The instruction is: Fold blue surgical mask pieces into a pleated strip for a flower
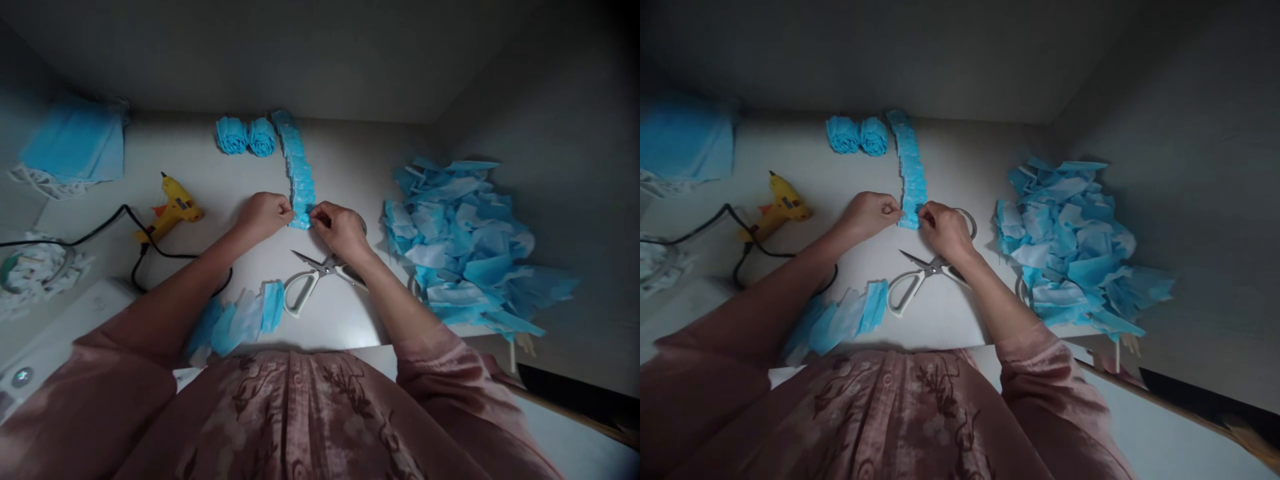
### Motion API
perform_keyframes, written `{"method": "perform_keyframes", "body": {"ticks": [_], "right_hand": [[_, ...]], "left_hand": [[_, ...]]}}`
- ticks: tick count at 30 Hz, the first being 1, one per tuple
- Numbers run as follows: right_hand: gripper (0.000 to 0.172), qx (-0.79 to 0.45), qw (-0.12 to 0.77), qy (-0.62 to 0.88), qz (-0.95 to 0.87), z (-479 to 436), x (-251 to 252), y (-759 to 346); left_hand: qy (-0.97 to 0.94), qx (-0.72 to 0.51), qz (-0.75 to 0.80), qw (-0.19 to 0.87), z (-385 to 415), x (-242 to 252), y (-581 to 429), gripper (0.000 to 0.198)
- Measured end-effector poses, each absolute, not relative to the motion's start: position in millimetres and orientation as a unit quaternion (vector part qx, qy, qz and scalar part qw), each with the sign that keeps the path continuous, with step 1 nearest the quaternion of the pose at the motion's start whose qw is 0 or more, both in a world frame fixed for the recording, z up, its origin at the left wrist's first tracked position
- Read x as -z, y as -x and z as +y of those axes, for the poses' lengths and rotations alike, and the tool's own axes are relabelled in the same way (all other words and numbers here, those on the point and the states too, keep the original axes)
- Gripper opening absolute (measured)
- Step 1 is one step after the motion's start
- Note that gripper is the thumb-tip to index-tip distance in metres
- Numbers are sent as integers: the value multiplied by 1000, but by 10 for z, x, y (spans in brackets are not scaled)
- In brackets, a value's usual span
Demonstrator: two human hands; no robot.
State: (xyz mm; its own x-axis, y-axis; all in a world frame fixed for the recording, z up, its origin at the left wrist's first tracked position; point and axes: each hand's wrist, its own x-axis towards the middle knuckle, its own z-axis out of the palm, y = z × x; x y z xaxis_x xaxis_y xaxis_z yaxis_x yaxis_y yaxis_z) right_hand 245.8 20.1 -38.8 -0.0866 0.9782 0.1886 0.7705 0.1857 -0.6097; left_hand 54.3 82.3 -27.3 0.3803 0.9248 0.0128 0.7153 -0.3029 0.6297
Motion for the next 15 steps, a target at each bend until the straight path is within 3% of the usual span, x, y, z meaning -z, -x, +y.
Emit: {"method": "perform_keyframes", "body": {"ticks": [4, 7, 15], "right_hand": [[35, -117, 335, 568, -743, 177, 405, -2504], [48, -74, 321, 552, -766, 160, 396, -2505], [43, -42, 202, 565, -799, 179, 382, -2432]], "left_hand": [[-789, -173, 532, 254, 812, 264, -563, 12], [-792, -171, 533, 244, 808, 277, -566, 14], [-784, -211, 512, 281, 889, 361, -516, 11]]}}
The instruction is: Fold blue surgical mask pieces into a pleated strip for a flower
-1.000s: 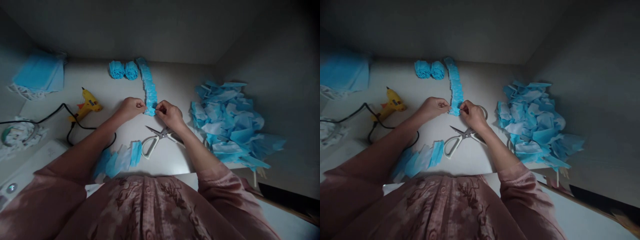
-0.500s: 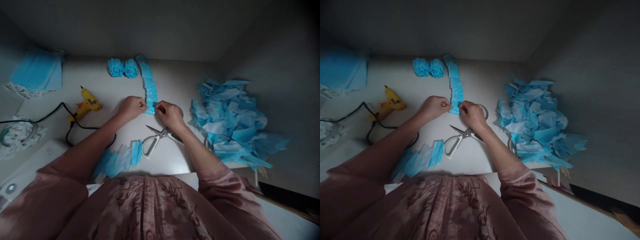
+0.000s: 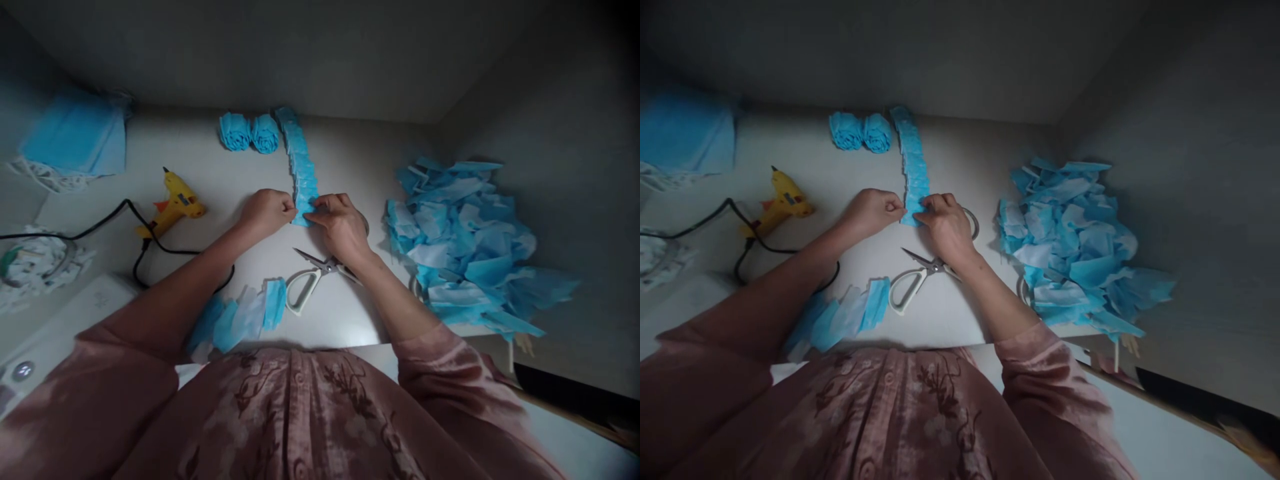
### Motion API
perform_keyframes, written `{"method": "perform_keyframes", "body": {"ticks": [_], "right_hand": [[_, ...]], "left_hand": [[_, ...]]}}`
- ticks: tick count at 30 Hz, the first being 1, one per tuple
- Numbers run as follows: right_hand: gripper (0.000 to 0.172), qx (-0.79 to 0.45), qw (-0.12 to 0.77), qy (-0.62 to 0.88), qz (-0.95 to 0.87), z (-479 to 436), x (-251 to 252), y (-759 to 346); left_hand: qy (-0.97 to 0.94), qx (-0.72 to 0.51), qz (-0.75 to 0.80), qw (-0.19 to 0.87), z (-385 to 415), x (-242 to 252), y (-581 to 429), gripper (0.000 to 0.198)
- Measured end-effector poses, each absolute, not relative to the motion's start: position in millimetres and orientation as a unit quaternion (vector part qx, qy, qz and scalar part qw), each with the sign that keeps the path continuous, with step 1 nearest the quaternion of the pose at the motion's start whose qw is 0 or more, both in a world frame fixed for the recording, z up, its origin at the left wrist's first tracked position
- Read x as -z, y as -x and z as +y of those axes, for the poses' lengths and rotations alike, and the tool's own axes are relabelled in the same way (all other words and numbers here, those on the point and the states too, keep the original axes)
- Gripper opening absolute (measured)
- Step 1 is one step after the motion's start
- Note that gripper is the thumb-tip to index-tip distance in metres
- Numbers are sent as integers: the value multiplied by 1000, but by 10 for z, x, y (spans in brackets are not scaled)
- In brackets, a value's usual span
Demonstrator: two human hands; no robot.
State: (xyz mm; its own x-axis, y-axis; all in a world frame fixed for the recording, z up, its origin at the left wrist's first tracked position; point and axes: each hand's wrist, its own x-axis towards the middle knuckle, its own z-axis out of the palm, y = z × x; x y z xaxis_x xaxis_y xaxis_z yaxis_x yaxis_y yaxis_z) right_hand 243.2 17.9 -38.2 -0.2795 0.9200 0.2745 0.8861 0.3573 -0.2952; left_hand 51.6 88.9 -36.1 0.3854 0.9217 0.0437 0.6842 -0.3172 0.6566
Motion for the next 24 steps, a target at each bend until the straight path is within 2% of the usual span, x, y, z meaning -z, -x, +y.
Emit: {"method": "perform_keyframes", "body": {"ticks": [4, 7, 11, 19, 24], "right_hand": [[44, -46, 182, 570, -800, 204, 371, -2451], [45, -50, 181, 568, -802, 220, 363, -2463], [45, -58, 189, 569, -798, 229, 359, -2454], [42, -78, 235, 553, -795, 262, 454, -2525], [44, -110, 303, 548, -772, 280, 525, -2669]], "left_hand": [[-744, -252, 492, 376, 937, 390, -431, 21], [-745, -282, 458, 395, 923, 410, -403, 18], [-746, -300, 467, 369, 888, 408, -448, 15], [-785, -208, 522, 262, 929, 337, -536, 7], [-798, -186, 517, 246, 945, 336, -534, 5]]}}
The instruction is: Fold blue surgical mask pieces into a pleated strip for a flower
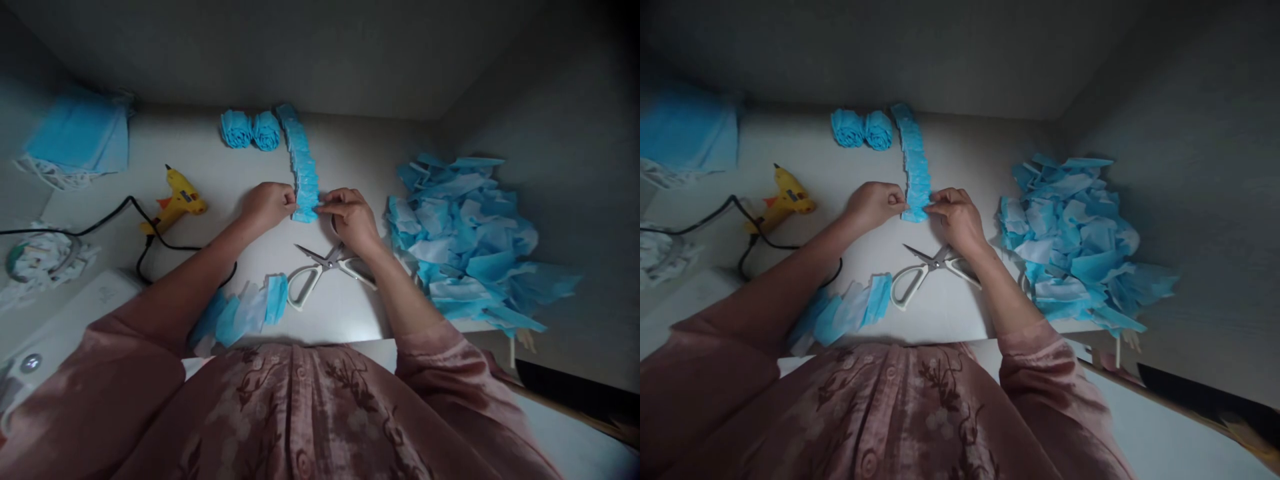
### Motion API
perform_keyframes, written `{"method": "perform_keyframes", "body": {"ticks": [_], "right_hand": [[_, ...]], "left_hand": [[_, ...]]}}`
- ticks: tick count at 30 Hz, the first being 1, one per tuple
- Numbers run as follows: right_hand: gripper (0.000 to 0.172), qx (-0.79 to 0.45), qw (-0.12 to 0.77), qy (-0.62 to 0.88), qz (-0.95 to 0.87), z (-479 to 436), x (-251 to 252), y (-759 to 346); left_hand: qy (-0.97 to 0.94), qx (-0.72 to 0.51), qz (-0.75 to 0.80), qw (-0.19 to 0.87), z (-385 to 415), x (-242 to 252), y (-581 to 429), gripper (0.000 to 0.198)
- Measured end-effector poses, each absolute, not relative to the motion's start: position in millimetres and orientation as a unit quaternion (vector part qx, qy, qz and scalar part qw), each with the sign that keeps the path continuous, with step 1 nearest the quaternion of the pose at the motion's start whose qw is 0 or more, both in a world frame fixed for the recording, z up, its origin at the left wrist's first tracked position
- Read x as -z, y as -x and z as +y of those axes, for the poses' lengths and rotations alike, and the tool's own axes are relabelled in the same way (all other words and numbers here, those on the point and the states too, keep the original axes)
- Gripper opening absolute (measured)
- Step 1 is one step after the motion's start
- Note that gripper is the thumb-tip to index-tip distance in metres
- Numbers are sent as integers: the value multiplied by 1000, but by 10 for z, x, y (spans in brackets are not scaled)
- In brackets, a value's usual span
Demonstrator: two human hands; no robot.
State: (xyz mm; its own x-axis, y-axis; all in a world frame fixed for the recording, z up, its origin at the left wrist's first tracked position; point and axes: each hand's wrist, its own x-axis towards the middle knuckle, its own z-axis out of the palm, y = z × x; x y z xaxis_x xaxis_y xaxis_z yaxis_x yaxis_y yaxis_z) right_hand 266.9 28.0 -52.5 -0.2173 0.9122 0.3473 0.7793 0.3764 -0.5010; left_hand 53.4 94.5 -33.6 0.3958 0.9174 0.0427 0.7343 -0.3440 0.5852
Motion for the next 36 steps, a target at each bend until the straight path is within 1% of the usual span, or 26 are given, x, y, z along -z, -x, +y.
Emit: {"method": "perform_keyframes", "body": {"ticks": [3, 8, 10, 12, 14, 16, 18, 21, 24, 27, 29, 33, 34, 36], "right_hand": [[46, -103, 321, 547, -766, 274, 516, -2666], [40, -79, 249, 548, -794, 265, 465, -2564], [40, -72, 236, 549, -799, 267, 454, -2551], [40, -73, 235, 548, -800, 267, 448, -2555], [41, -75, 233, 549, -799, 265, 445, -2561], [42, -77, 228, 550, -800, 263, 447, -2565], [43, -78, 227, 549, -801, 262, 455, -2568], [43, -81, 242, 543, -800, 256, 474, -2588], [43, -79, 291, 530, -793, 235, 474, -2618], [44, -69, 332, 510, -791, 203, 436, -2611], [43, -76, 318, 504, -799, 186, 404, -2575], [39, -96, 246, 521, -812, 180, 375, -2505], [39, -100, 245, 523, -810, 183, 376, -2503], [40, -113, 282, 520, -798, 192, 380, -2523]], "left_hand": [[-798, -181, 520, 244, 927, 324, -544, 4], [-794, -195, 518, 252, 933, 338, -518, 5], [-792, -215, 493, 289, 967, 351, -466, 9], [-783, -228, 457, 354, 1008, 357, -403, 13], [-770, -219, 431, 416, 1040, 357, -353, 16], [-767, -199, 423, 439, 1054, 358, -335, 19], [-777, -197, 429, 417, 1049, 365, -347, 19], [-795, -205, 448, 354, 1023, 377, -390, 17], [-807, -191, 463, 312, 993, 363, -419, 13], [-816, -178, 466, 292, 980, 341, -428, 10], [-819, -175, 466, 284, 982, 339, -428, 9], [-822, -175, 465, 279, 992, 357, -423, 8], [-821, -174, 465, 281, 991, 357, -422, 8], [-820, -176, 464, 286, 985, 351, -423, 7]]}}
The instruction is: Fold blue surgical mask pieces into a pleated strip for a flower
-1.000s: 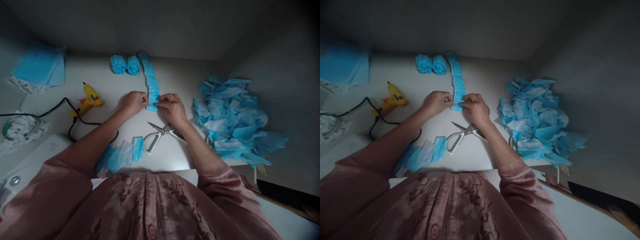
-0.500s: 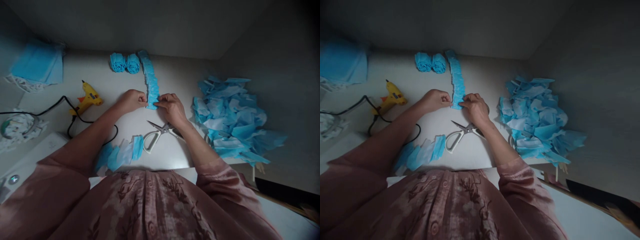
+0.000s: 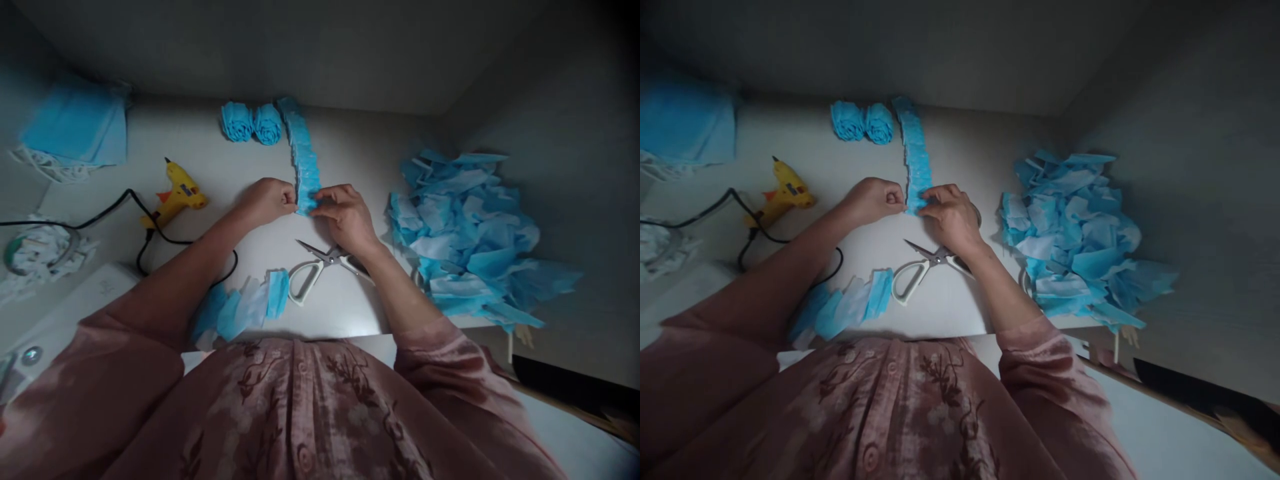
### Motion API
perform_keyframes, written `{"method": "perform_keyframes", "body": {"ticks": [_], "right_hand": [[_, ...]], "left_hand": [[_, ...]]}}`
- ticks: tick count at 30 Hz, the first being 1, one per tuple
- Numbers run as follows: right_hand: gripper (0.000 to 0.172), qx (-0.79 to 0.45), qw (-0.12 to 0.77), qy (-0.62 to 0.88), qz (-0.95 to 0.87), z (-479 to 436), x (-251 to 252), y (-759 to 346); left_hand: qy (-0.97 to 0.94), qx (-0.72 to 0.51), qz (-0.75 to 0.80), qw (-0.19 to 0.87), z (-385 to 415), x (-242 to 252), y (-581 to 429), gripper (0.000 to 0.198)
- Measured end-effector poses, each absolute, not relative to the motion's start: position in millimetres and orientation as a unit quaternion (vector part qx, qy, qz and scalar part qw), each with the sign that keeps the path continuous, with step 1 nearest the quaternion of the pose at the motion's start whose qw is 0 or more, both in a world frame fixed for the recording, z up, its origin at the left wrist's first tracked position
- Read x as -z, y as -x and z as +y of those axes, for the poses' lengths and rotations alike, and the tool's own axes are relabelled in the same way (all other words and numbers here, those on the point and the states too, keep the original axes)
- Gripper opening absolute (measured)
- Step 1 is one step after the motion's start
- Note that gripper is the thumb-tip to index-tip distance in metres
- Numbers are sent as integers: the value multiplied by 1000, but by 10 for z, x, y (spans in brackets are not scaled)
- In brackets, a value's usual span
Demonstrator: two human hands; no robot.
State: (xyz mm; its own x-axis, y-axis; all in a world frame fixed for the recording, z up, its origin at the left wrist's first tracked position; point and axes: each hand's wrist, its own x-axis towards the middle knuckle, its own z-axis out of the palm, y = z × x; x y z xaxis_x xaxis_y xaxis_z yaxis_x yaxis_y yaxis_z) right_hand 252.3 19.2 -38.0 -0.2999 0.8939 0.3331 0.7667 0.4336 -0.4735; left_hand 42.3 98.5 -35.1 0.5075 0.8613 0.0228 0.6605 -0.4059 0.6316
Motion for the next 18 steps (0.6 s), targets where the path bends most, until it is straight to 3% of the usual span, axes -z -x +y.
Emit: {"method": "perform_keyframes", "body": {"ticks": [6, 12, 18], "right_hand": [[40, -140, 471, 525, -695, 244, 338, -2712], [36, -82, 487, 585, -644, 315, 167, -2974], [33, -93, 489, 550, -671, -84, -179, -3037]], "left_hand": [[-816, -163, 472, 291, 992, 348, -426, 9], [-816, -203, 428, 332, 1072, 401, -380, 14], [-811, -194, 434, 342, 1073, 312, -382, 13]]}}
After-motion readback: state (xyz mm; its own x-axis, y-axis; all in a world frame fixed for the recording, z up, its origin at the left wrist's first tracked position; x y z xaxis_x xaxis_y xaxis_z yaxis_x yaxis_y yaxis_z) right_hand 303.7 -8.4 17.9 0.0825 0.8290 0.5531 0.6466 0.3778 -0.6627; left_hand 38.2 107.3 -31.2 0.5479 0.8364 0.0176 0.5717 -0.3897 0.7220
